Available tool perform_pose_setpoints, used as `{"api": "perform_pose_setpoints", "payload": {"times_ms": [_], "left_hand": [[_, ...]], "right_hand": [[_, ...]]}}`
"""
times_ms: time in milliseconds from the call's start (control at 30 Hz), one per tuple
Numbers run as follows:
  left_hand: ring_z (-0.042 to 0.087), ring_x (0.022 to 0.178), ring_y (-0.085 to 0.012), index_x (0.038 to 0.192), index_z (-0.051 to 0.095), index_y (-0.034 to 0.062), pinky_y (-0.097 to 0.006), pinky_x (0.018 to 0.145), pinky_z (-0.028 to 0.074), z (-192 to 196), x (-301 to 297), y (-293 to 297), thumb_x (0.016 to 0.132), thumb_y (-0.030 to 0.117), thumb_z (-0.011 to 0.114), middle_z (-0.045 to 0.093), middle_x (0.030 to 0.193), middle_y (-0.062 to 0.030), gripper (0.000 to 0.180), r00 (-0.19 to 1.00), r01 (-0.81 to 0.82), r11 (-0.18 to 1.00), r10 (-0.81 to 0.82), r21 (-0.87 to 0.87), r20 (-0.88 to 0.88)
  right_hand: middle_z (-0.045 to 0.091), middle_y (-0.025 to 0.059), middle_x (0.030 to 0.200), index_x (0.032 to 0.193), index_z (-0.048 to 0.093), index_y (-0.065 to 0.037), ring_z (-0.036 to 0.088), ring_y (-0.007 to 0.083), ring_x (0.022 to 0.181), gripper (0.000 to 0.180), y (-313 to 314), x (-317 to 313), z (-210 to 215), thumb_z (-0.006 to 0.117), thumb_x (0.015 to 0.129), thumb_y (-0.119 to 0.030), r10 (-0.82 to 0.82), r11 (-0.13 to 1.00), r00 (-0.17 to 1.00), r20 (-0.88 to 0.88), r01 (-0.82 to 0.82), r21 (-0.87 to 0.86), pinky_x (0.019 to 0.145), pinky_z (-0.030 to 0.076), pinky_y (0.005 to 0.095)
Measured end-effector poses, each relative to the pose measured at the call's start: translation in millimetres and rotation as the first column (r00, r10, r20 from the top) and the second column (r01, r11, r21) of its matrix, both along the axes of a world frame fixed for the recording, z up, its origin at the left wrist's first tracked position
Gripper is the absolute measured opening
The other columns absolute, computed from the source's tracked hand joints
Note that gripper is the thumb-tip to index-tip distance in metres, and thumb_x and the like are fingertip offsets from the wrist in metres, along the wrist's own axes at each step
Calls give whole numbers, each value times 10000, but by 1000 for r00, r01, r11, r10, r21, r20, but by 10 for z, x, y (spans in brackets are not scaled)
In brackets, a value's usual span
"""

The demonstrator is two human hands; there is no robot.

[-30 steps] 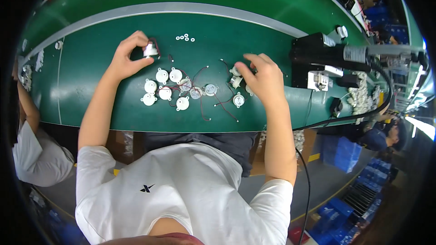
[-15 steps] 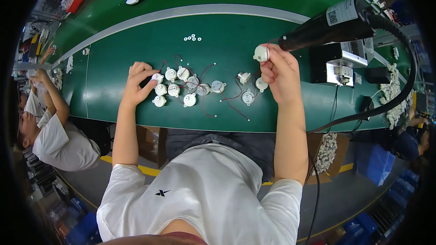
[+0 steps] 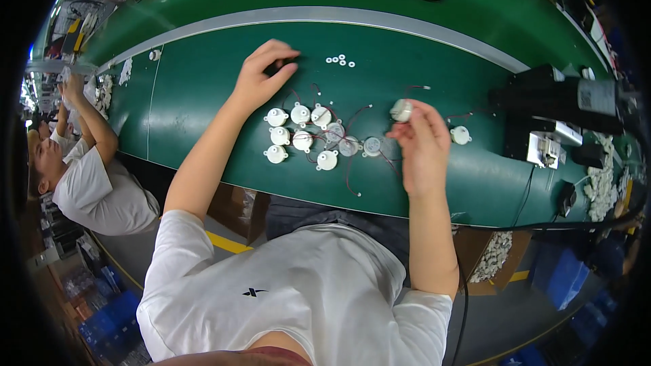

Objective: The person assembles small electric motor components by hand, securing plastic housings to electric motors with screws and washers using a powered screwdriver.

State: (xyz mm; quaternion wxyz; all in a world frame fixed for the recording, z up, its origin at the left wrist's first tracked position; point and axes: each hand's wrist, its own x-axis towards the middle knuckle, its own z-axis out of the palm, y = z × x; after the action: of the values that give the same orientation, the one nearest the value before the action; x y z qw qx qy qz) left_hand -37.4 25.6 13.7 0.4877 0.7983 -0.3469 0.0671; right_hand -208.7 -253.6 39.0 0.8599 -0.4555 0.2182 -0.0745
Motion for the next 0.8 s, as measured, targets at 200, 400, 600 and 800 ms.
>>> {"api": "perform_pose_setpoints", "payload": {"times_ms": [200, 400, 600, 800], "left_hand": [[624, 859, -188, 1035, 725, 41, -294, 721, 493, -14, 470, -481, 837, 32, 721, 668, 967, -59, 198, 981, 190, 981, -189, 38, -35], [651, 911, -246, 1017, 731, 57, -345, 727, 513, -133, 562, -656, 835, 35, 703, 684, 957, -67, 185, 940, 272, 954, -292, 129, 178], [658, 902, -267, 980, 709, 48, -393, 801, 477, -20, 581, -556, 836, 87, 714, 668, 921, -73, 149, 929, 308, 932, -338, 190, 151], [609, 905, -203, 984, 724, 87, -359, 868, 416, -110, 562, -601, 836, 118, 731, 619, 908, -21, 152, 945, 274, 923, -311, 271, 104]], "right_hand": [[638, 73, 948, 1169, 599, 16, 537, 139, 735, 239, -401, -5, 61, 543, 1022, -165, -99, 994, 994, 42, 101, -48, 657, 436, 302], [530, 37, 864, 1132, 573, 13, 432, 122, 723, 271, -616, -241, 365, 521, 1020, -229, -250, 955, 955, 159, 270, -124, 621, 361, 283], [498, 31, 766, 1125, 604, 2, 379, 128, 632, 322, -659, -627, 307, 470, 1022, -273, -343, 914, 836, 429, 402, -53, 569, 304, 294], [477, 40, 729, 1092, 602, 41, 364, 129, 635, 309, -672, -891, 155, 477, 982, -219, -438, 880, 808, 395, 475, 3, 576, 300, 296]]}}
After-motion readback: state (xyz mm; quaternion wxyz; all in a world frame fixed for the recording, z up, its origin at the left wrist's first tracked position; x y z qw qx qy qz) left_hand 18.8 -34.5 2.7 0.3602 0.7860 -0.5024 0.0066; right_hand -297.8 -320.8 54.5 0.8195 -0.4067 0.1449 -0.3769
